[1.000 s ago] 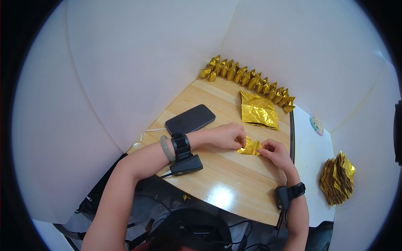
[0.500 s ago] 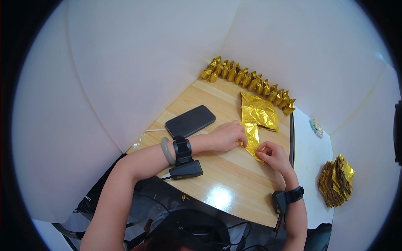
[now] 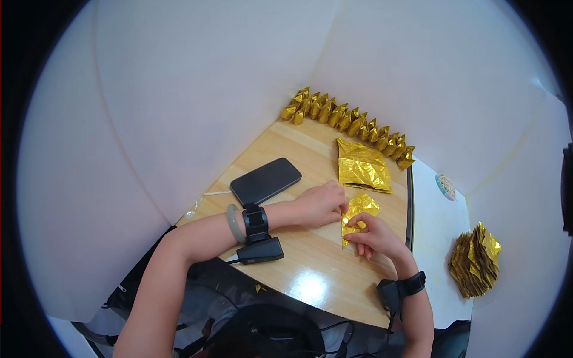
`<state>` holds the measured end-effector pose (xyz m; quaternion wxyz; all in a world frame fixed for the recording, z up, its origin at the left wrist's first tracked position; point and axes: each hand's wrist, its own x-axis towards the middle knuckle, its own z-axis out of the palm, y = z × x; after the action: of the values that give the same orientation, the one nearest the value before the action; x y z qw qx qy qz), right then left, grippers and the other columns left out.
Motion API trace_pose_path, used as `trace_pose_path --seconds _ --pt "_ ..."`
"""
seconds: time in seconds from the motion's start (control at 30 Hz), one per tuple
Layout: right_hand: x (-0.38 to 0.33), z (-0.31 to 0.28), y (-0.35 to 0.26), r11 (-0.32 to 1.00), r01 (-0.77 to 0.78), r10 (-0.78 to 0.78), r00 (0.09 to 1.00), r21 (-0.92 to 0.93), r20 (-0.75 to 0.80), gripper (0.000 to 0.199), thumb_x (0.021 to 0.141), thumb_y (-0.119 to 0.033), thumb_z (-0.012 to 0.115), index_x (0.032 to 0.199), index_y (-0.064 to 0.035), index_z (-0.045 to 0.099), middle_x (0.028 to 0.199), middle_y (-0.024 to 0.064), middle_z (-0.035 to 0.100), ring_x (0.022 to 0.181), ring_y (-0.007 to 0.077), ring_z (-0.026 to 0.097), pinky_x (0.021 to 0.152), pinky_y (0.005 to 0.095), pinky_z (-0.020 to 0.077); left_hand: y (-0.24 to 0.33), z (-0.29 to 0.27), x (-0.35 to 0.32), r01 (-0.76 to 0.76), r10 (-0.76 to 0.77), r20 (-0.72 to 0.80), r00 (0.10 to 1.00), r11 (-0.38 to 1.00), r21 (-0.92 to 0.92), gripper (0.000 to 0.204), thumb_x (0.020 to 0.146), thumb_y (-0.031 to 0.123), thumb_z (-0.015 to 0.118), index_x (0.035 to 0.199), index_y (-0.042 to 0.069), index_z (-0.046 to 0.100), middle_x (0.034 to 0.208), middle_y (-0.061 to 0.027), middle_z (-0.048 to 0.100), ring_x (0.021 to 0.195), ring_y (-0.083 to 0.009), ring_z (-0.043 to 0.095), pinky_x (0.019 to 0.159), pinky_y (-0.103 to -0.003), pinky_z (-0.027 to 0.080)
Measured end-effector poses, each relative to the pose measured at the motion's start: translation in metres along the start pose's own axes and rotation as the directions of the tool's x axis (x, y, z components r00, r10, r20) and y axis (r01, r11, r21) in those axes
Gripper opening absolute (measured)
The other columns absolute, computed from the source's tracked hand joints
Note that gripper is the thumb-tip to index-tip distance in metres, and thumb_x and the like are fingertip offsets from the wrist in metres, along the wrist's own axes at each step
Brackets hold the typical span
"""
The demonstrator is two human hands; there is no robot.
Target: Folding gold squares of paper into boat-shaped origami ingots.
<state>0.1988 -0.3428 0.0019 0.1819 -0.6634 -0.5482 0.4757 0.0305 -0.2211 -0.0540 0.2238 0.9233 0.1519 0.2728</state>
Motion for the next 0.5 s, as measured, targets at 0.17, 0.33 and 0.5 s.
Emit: trace_pose_path --seconds 0.17,0.33,0.5 --pt "-0.001 -0.004 0.0 0.994 0.039 -0.043 0.999 -0.1 -0.033 0.03 0.082 -0.019 0.067 0.105 -0.0053 0.054 0.058 -0.0004 0.055 0.045 0.006 0.048 0.043 0.0196 0.0359 0.007 0.008 -0.005 -0.165 0.168 0.11 0.98 0.986 -0.036 0.026 0.075 0.023 0.071 0.096 0.011 0.061 0.098 -0.0103 0.052 0.098 -0.0285 0.048 0.086 -0.036 0.041" --pt "0.002 -0.042 0.032 0.939 0.243 -0.312 0.898 -0.242 -0.31 0.042 0.071 -0.002 0.058 0.113 -0.0047 0.055 0.087 0.0046 0.059 0.086 0.0157 0.057 0.077 0.0282 0.0451 0.008 0.006 -0.003 -0.168 0.173 0.145 0.974 0.985 -0.042 0.021 0.075 0.024 0.07 0.091 0.012 0.063 0.099 -0.0096 0.051 0.099 -0.0285 0.047 0.087 -0.036 0.041" --pt "0.008 -0.062 0.063 0.867 0.315 -0.446 0.836 -0.386 -0.319 0.046 0.07 -0.003 0.063 0.115 -0.0113 0.056 0.136 0.0148 0.035 0.128 0.0323 0.031 0.108 0.037 0.0251 0.004 0.006 -0.003 -0.166 0.175 0.148 0.973 0.984 -0.072 0.021 0.074 0.025 0.071 0.09 0.014 0.063 0.099 -0.0095 0.051 0.101 -0.0282 0.047 0.087 -0.037 0.041"
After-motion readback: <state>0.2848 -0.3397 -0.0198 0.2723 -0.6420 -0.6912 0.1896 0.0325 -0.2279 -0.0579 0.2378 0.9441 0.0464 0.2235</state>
